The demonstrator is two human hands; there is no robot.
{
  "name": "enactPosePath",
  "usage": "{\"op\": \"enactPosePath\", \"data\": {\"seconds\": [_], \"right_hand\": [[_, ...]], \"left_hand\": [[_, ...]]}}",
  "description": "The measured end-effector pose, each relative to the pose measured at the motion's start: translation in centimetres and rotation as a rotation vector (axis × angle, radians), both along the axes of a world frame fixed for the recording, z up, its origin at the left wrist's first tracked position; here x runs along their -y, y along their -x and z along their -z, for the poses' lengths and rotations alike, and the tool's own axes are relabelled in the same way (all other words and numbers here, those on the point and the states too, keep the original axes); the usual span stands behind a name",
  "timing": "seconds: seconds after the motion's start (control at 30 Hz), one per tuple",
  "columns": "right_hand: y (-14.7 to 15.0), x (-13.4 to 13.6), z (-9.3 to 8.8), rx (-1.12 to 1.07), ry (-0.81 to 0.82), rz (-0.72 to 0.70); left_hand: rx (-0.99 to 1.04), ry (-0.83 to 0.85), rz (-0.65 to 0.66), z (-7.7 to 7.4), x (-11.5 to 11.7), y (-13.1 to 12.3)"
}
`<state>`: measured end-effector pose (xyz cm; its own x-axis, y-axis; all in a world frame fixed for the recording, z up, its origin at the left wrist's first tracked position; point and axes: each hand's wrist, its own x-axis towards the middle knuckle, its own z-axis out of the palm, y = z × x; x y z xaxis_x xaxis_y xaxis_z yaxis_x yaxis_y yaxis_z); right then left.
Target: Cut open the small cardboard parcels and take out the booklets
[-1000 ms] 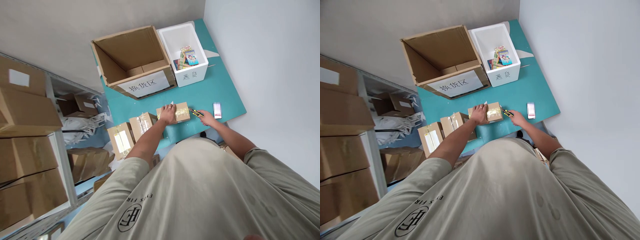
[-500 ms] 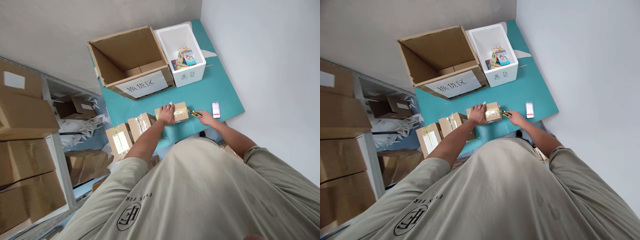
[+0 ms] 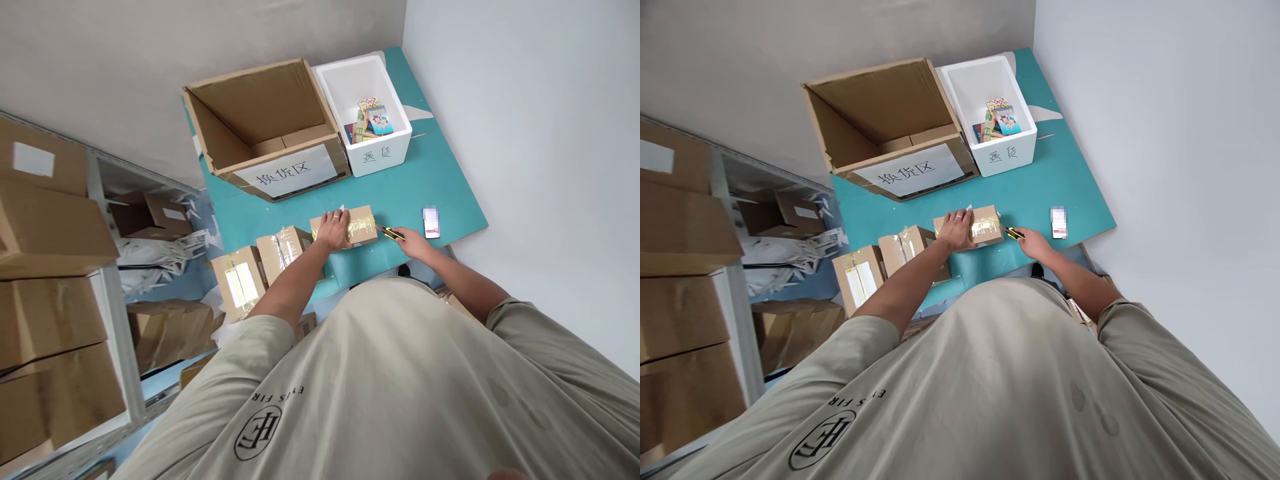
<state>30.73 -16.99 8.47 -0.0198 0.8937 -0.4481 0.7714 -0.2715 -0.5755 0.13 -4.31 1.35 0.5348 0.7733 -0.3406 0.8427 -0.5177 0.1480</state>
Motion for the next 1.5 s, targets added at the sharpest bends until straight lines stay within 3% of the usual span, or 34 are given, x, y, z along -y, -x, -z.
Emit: {"op": "enactPosePath", "data": {"seconds": [0.17, 0.27, 0.5, 0.67, 0.83, 0.93, 1.03, 1.3, 1.4, 1.5], "right_hand": [[-0.3, 2.0, 1.3, -0.178, 0.03, 0.183], [-0.2, 2.8, 2.0, -0.289, 0.054, 0.266], [-0.3, 2.3, 3.4, -0.419, 0.005, 0.34], [-0.1, 0.2, 4.6, -0.461, -0.05, 0.353], [2.4, -4.8, 5.5, -0.551, -0.105, 0.395], [4.1, -7.4, 6.1, -0.57, -0.091, 0.364], [4.6, -8.3, 6.7, -0.564, -0.055, 0.287], [3.8, -8.4, 7.1, -0.532, -0.051, 0.218], [2.6, -8.2, 6.4, -0.51, -0.009, 0.196], [0.1, -6.2, 5.5, -0.456, 0.019, 0.137]], "left_hand": [[0.093, -0.009, 0.032, -1.0, 2.4, -0.2], [0.095, 0.009, -0.018, -1.4, 3.6, -1.0], [0.042, 0.003, -0.114, -1.5, 3.3, -3.1], [0.021, 0.062, -0.08, -1.5, 3.2, -3.3], [0.021, 0.082, -0.009, -1.6, 3.6, -2.9], [0.008, 0.104, 0.051, -1.7, 3.7, -2.7], [-0.006, 0.131, 0.059, -1.9, 3.8, -3.2], [0.041, 0.13, -0.21, -2.2, 4.6, -7.9], [0.095, 0.161, -0.209, -1.9, 5.0, -7.6], [0.139, 0.155, -0.14, -1.5, 5.2, -6.1]]}}
